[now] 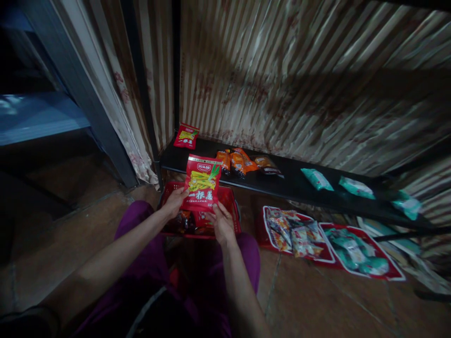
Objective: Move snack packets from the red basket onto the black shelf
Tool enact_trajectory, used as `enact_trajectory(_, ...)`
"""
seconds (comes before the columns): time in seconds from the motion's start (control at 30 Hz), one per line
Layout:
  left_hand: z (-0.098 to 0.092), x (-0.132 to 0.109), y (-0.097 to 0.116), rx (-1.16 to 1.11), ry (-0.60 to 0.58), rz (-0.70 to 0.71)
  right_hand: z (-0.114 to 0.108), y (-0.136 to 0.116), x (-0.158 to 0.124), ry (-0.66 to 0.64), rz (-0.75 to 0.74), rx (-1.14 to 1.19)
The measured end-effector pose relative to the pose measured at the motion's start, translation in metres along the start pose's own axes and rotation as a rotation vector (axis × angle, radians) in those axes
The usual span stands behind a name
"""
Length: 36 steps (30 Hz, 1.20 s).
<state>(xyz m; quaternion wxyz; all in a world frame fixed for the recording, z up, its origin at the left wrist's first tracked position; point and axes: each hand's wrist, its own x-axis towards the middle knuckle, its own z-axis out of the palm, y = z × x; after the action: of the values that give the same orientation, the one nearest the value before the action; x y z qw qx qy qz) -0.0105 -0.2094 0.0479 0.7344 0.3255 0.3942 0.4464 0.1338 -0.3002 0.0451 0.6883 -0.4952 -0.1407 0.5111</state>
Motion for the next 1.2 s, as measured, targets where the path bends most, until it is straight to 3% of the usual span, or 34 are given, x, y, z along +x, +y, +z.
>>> enact_trajectory(0.37, 0.007, -0.013, 0.0, -0.078, 0.028, -0.051, -0.005, 0.001, -0.004, 0.102, -0.047, -0.021)
enact_trajectory(0.57, 0.007, -0.006, 0.0, -0.11, 0.052, -0.03, 0.002, -0.003, 0.004, 0.172, -0.072, -0.048)
enact_trajectory(0.77, 0.013, 0.004, 0.01, -0.112, -0.005, 0.044, 0.001, -0.003, 0.008, 0.199, -0.11, -0.077)
enact_trajectory(1.1, 0.025, 0.012, 0.007, -0.149, 0.107, 0.001, -0.003, 0.002, 0.006, 0.271, -0.17, -0.051)
enact_trajectory(1.2, 0.026, 0.015, 0.009, -0.084, 0.124, 0.063, 0.001, -0.001, 0.003, 0.307, -0.195, -0.039)
